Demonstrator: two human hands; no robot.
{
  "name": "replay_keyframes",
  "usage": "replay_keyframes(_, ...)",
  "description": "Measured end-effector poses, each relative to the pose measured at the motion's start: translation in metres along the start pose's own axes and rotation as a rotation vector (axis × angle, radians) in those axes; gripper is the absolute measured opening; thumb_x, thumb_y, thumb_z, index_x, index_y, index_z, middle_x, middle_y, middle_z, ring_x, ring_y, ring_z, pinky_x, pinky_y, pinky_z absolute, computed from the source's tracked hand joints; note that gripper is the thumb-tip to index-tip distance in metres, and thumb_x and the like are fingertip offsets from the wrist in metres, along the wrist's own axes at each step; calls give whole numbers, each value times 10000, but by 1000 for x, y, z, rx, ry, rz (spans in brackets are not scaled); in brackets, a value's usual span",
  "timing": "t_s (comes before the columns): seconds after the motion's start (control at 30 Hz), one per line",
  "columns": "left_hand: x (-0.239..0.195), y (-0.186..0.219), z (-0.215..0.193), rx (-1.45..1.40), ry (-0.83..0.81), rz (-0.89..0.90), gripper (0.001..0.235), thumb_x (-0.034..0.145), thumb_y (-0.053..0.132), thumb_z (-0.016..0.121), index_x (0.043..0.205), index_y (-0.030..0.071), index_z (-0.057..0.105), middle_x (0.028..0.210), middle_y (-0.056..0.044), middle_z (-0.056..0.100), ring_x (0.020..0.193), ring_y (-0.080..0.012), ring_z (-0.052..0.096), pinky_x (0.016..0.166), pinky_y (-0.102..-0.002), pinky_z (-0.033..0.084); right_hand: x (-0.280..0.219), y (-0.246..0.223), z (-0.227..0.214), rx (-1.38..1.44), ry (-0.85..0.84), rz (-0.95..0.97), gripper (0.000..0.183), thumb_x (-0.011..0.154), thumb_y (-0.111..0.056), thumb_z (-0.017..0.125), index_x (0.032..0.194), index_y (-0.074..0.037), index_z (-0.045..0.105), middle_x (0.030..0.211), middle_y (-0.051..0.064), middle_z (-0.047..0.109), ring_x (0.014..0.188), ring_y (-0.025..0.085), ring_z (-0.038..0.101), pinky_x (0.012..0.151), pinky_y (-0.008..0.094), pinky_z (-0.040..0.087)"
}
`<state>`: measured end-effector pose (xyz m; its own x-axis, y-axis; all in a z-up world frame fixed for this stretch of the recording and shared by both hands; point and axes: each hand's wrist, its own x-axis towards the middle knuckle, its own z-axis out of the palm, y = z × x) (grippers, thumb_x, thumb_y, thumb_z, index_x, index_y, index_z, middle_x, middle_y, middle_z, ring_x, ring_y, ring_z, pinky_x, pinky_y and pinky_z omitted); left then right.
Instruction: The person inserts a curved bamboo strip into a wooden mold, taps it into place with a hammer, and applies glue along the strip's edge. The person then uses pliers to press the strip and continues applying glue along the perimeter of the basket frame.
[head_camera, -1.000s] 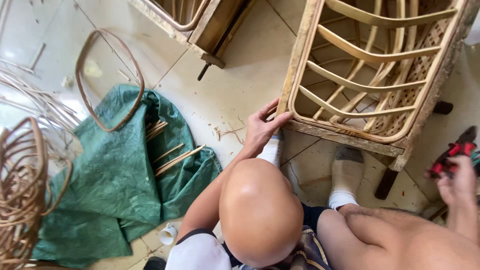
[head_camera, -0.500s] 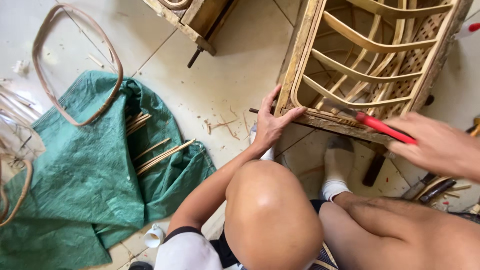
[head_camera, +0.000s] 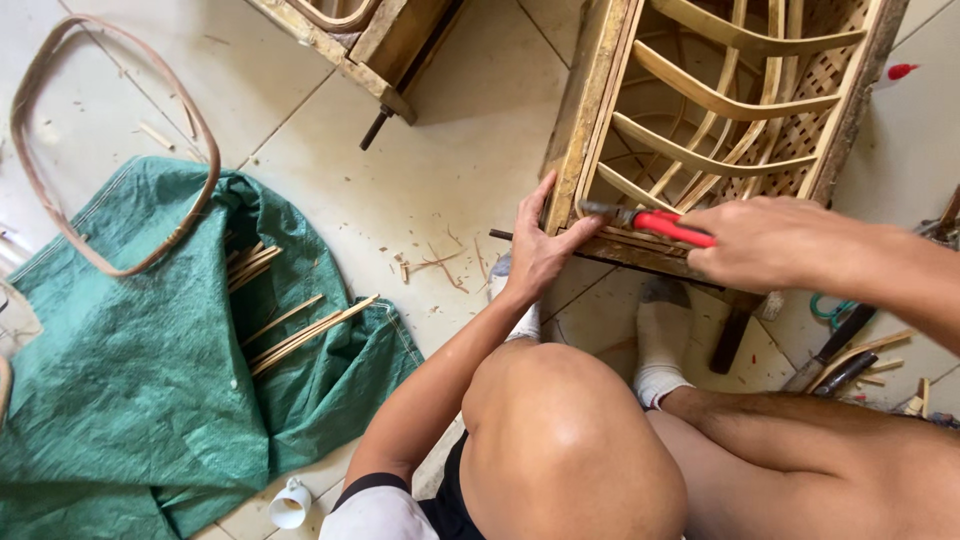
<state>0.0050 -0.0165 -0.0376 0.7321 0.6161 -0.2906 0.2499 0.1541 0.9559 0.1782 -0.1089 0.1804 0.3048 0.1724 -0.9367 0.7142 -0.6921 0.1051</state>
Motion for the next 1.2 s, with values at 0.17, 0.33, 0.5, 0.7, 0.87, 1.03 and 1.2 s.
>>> replay_keyframes(0.17, 1, -7, -1, 28, -11, 35, 919, 780, 360, 884, 1540, 30, 487, 1437, -170, 540, 1359, -273, 535, 1160, -373, 418, -2, -15, -13, -123, 10, 28, 481, 971, -360, 526, 1442, -265, 532, 995, 157, 772, 943, 329, 759, 902, 488, 595)
replay_keyframes(0.33, 0, -10, -3, -67, -23, 65, 914, 783, 329, 890, 1543, 27, 480, 1430, -160, 536, 1349, -255, 543, 1167, -352, 433, 2, -17, -21, -196, 6, 0, 321, 963, -308, 553, 1131, -80, 704, 954, 179, 778, 900, 340, 771, 874, 464, 610)
replay_keyframes(0.5, 0, -8, -3, -92, -19, 48, 906, 770, 324, 892, 1535, 24, 512, 1430, -171, 554, 1342, -254, 549, 1168, -349, 434, 10, -17, -16, -303, 13, 0, 363, 962, -340, 574, 1014, -18, 734, 925, 185, 782, 901, 333, 774, 886, 449, 617)
replay_keyframes(0.7, -2, -4, -6, -31, -23, 32, 936, 760, 375, 886, 1537, 26, 500, 1450, -187, 535, 1363, -267, 521, 1175, -360, 418, 33, 3, -1, -224, -54, 7, 315, 975, -329, 546, 1166, -104, 658, 755, 120, 736, 699, 278, 713, 748, 454, 596)
replay_keyframes(0.87, 10, 3, -18, -36, -85, 46, 900, 768, 398, 885, 1496, -2, 539, 1480, -215, 554, 1388, -284, 514, 1196, -368, 378, 47, 19, 28, 77, -105, 108, 389, 956, -343, 571, 1224, -79, 668, 672, 118, 674, 608, 246, 673, 671, 465, 584)
replay_keyframes(1.03, 14, 4, -16, -94, -67, -53, 804, 781, 352, 875, 1422, -41, 591, 1412, -226, 621, 1327, -271, 593, 1146, -356, 436, 50, 21, 44, 289, 43, -35, 419, 900, -338, 590, 1278, -213, 719, 658, 97, 637, 598, 230, 629, 607, 444, 541)
replay_keyframes(1.2, 14, 15, -12, -129, -44, -28, 761, 801, 298, 869, 1389, -94, 586, 1384, -234, 658, 1268, -245, 643, 1105, -332, 477, 32, 9, 26, 102, -34, 90, 441, 986, -329, 514, 890, 57, 704, 666, 196, 677, 593, 325, 636, 621, 514, 574)
